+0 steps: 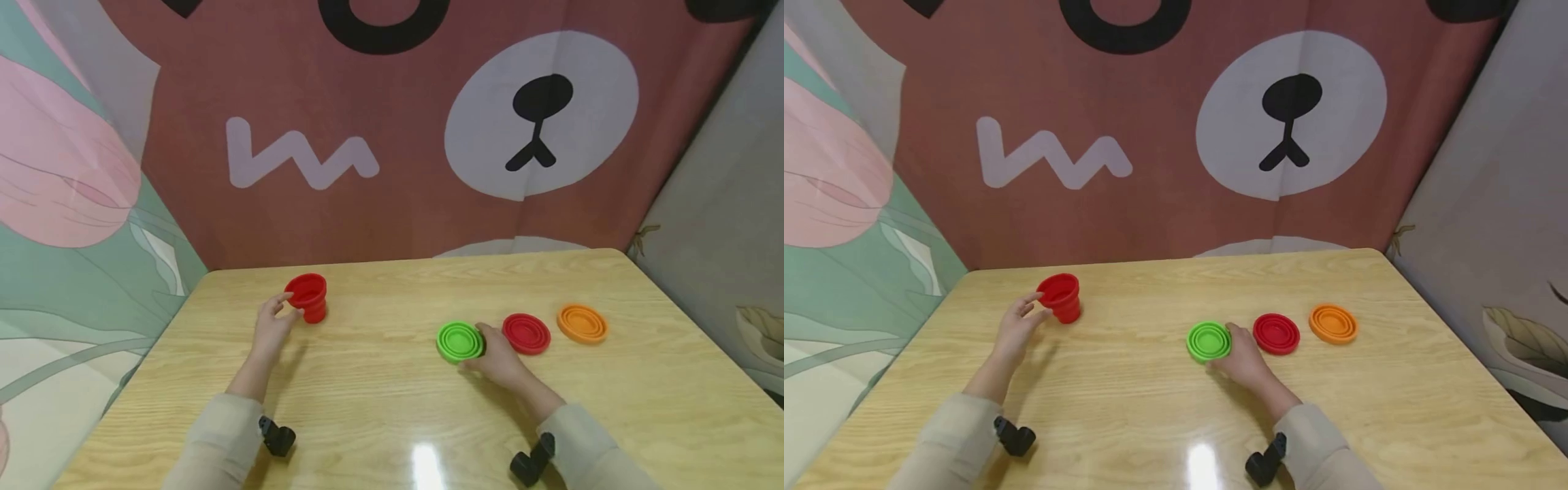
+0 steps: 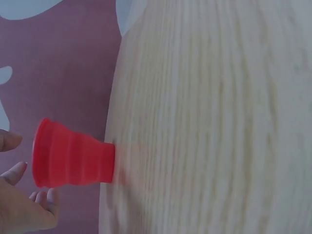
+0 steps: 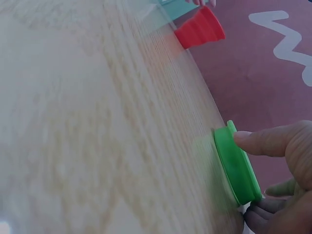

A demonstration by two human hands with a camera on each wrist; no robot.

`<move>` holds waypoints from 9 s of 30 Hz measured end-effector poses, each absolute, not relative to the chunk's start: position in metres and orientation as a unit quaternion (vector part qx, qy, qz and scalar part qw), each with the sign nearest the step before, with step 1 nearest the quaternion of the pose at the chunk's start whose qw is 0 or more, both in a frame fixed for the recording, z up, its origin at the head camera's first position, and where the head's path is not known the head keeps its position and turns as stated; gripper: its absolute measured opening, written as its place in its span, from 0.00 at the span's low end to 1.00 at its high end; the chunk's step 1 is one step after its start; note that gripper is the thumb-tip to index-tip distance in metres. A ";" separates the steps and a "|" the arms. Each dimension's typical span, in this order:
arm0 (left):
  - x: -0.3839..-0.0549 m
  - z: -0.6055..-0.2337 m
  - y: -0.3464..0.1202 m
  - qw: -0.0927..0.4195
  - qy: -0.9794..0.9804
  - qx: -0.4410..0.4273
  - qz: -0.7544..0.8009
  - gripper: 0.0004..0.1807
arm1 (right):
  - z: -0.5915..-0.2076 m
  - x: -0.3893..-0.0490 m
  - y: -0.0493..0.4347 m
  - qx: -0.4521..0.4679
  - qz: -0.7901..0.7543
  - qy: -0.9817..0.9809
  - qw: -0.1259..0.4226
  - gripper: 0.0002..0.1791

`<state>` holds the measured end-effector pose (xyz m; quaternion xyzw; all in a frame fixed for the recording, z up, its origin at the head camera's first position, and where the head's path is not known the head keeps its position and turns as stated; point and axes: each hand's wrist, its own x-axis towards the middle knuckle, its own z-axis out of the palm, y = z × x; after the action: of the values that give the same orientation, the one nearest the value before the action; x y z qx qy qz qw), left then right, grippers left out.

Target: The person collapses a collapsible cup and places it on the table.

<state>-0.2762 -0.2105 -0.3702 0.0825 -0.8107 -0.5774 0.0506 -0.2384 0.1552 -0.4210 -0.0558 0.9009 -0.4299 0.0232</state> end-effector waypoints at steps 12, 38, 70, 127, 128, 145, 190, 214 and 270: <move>-0.286 -0.382 -0.216 0.036 -0.836 0.086 -0.541 0.24 | -0.416 -0.238 0.155 -0.031 -0.453 0.890 0.032 0.42; -0.272 -0.379 -0.197 0.039 -0.804 0.041 -0.592 0.17 | -0.399 -0.237 0.145 -0.046 -0.495 0.867 -0.033 0.27; -0.230 -0.375 -0.117 -0.114 -0.704 -0.133 -0.689 0.13 | -0.366 -0.206 0.111 -0.188 -0.547 0.814 -0.041 0.26; -0.226 -0.380 -0.098 -0.239 -0.608 -0.296 -0.697 0.21 | -0.370 -0.203 0.126 -0.218 -0.711 0.646 0.170 0.10; -0.225 -0.380 -0.098 -0.239 -0.616 -0.290 -0.692 0.21 | -0.369 -0.203 0.126 -0.220 -0.710 0.646 0.175 0.10; -0.224 -0.386 -0.102 -0.197 -0.683 -0.290 -0.641 0.15 | -0.371 -0.200 0.124 -0.233 -0.674 0.684 0.155 0.16; -0.224 -0.382 -0.096 -0.147 -0.631 -0.267 -0.714 0.12 | -0.378 -0.205 0.110 -0.255 -0.814 0.491 0.176 0.11; -0.229 -0.388 -0.093 -0.132 -0.651 -0.256 -0.702 0.10 | -0.369 -0.205 0.101 -0.152 -0.653 0.741 0.039 0.12; -0.236 -0.389 -0.098 -0.214 -0.462 -0.345 -0.788 0.14 | -0.375 -0.214 0.117 -0.302 -0.790 0.504 0.174 0.13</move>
<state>-0.2364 -0.0983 -0.3894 -0.3455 -0.4621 -0.7884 -0.2136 -0.2142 0.1170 -0.3755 -0.3021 0.5043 -0.7900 0.1743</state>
